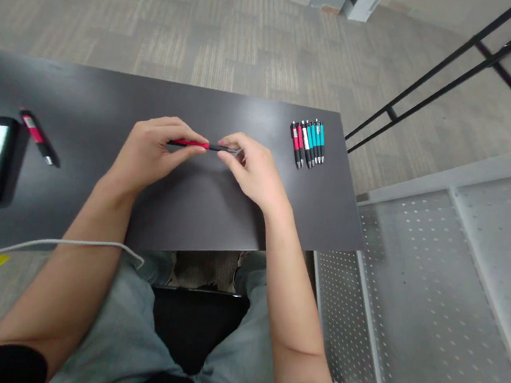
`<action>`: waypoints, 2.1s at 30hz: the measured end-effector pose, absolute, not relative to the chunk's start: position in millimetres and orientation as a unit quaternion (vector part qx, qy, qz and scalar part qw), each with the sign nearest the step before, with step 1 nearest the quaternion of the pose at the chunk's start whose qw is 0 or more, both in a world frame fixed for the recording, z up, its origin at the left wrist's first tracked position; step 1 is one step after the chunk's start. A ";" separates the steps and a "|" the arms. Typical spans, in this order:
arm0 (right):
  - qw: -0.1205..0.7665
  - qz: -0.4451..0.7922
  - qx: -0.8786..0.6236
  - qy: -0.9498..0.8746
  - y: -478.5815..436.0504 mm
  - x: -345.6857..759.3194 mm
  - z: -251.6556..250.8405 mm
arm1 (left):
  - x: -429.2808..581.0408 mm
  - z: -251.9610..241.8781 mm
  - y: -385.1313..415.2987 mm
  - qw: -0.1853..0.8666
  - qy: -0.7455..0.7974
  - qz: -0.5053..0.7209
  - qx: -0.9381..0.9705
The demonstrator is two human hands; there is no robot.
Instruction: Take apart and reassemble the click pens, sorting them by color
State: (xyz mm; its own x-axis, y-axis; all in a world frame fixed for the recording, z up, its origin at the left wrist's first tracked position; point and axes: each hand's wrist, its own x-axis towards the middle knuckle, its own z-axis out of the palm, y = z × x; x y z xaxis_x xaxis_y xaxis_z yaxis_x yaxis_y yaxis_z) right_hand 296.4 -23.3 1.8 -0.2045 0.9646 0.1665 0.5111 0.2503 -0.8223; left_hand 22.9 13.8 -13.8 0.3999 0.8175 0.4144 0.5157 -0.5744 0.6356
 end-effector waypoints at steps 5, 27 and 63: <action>0.384 0.248 -0.575 -0.679 -24.4 322.0 6.3 | 19.0 -17.5 18.3 0.165 0.430 0.418 0.783; 0.265 0.049 -0.828 -0.492 -25.1 373.8 -7.7 | 9.7 -37.9 23.5 0.223 0.436 0.394 0.778; 0.387 0.056 -0.703 -0.594 -5.3 310.7 8.1 | -115.6 20.1 -13.5 0.059 0.847 0.119 0.515</action>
State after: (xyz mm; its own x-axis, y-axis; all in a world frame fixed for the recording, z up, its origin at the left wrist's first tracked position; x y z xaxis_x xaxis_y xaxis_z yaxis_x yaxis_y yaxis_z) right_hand 310.7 -5.3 8.1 0.2882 0.8788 0.3803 0.7918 0.0046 -0.6108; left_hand -115.6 -13.5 20.1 -0.4619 0.8867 0.0216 0.8584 0.4408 0.2623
